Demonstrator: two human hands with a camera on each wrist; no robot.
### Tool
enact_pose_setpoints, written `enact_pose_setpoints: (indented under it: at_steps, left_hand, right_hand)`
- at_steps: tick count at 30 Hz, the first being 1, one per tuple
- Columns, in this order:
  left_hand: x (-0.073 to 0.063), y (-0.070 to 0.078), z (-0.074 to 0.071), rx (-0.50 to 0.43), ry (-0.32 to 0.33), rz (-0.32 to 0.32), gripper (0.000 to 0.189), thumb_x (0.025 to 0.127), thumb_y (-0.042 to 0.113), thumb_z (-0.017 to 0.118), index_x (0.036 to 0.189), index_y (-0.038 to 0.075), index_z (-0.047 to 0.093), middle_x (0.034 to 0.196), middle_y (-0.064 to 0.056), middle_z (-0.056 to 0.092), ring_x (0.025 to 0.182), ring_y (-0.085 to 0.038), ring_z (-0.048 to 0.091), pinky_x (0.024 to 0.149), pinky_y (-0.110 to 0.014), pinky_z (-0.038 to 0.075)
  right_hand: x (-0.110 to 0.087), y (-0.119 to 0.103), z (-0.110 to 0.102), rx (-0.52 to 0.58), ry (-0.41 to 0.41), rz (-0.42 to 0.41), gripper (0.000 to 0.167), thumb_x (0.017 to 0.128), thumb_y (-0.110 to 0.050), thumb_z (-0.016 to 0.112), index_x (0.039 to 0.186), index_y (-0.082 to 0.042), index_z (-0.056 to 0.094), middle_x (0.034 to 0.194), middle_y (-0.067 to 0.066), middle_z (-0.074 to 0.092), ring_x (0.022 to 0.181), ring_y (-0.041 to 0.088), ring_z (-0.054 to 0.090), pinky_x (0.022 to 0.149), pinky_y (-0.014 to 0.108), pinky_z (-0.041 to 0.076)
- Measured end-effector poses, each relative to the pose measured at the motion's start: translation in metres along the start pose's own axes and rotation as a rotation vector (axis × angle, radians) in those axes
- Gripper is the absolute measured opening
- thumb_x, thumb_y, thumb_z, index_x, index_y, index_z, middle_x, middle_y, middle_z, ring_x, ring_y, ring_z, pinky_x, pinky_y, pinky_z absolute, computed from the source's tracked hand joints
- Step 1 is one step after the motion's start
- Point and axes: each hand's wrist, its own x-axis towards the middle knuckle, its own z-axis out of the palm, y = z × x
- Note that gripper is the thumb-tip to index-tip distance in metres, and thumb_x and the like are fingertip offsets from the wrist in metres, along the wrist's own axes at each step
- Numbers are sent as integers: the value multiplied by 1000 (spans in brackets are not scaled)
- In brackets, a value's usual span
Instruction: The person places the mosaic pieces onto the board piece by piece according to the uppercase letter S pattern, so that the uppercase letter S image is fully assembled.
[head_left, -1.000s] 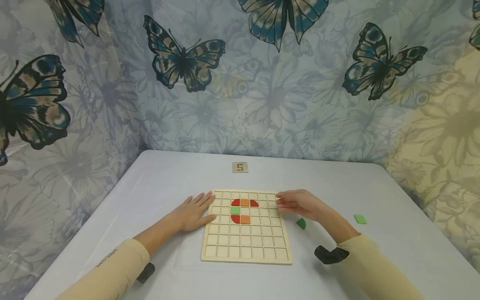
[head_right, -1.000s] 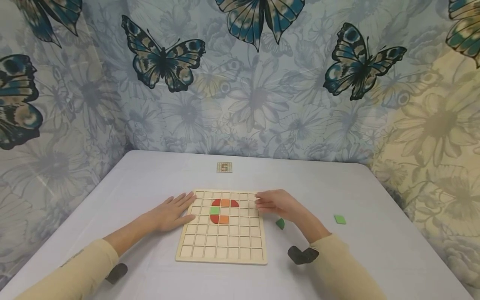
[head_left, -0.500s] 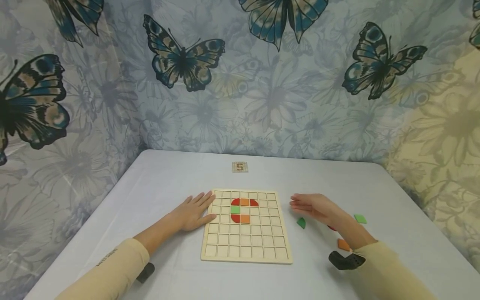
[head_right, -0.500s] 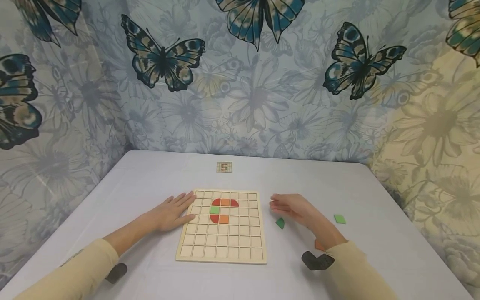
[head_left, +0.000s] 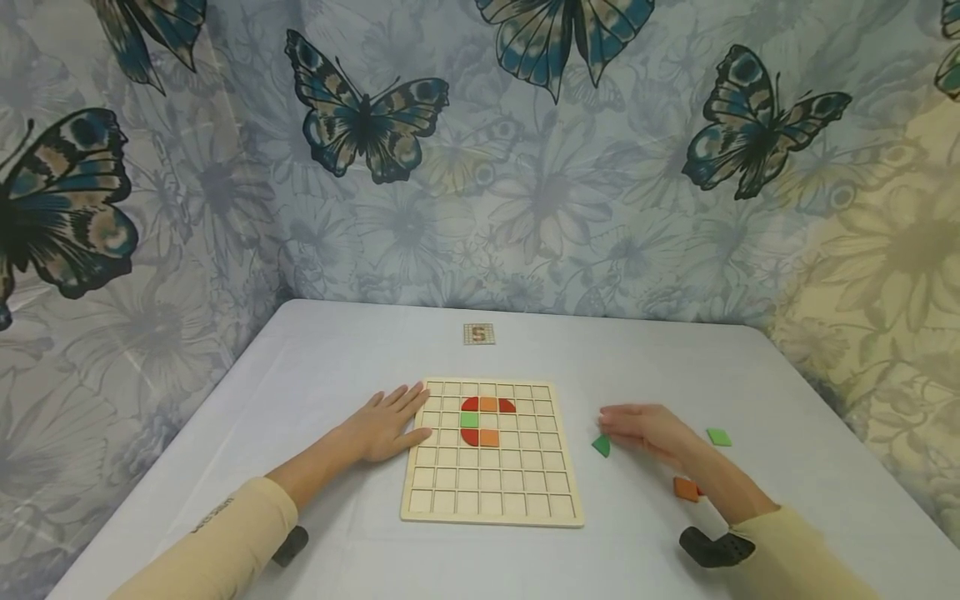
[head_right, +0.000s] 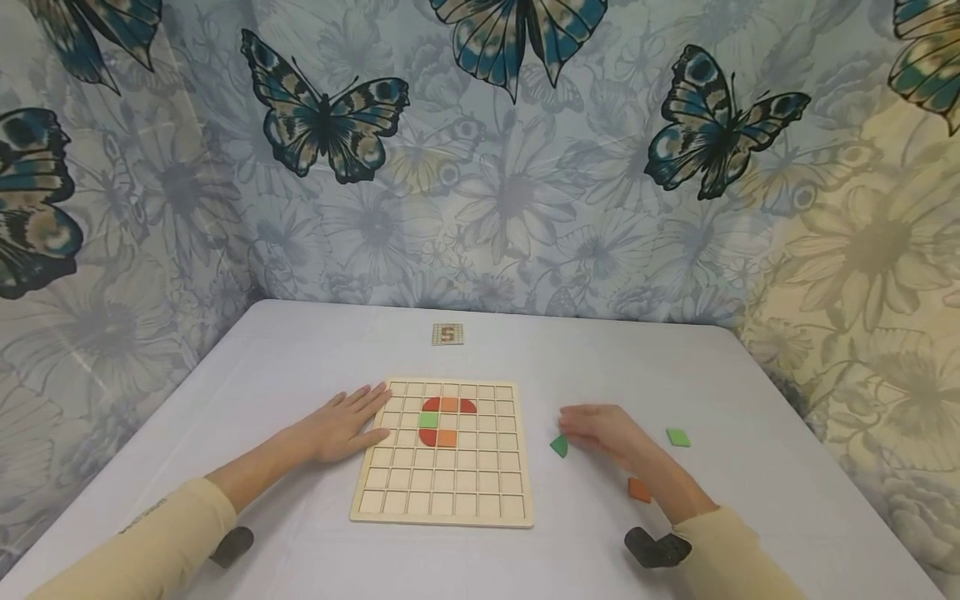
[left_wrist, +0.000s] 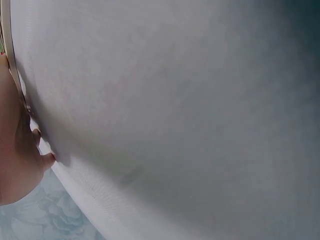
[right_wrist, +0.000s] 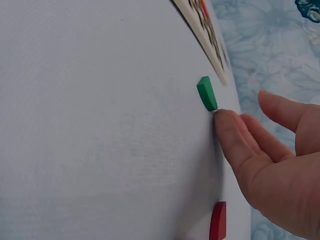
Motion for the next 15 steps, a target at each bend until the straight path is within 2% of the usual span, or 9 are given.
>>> enact_pose_setpoints:
  at_steps: [3, 9, 15]
  left_hand:
    - [0, 0, 0, 2, -7, -2, 73, 100, 55, 31, 153, 7, 19, 158, -10, 14, 142, -33, 15, 110, -56, 15]
    - [-1, 0, -1, -4, -5, -2, 72, 100, 54, 32, 153, 6, 19, 157, -10, 14, 142, -34, 15, 110, -57, 16]
    - [1, 0, 1, 3, -2, 2, 73, 100, 55, 30, 153, 7, 19, 158, -10, 13, 142, -33, 14, 110, -57, 15]
  right_hand:
    - [-2, 6, 1, -97, 34, -9, 59, 90, -25, 68, 135, 7, 47, 136, 24, 48, 116, 26, 56, 92, 36, 47]
    - [-10, 14, 5, -279, 77, -125, 50, 89, -23, 69, 131, 1, 54, 126, 16, 59, 117, 31, 53, 94, 43, 46]
    - [-14, 20, 7, -294, 92, -243, 47, 84, -15, 74, 125, 1, 58, 121, 15, 61, 108, 27, 59, 87, 32, 50]
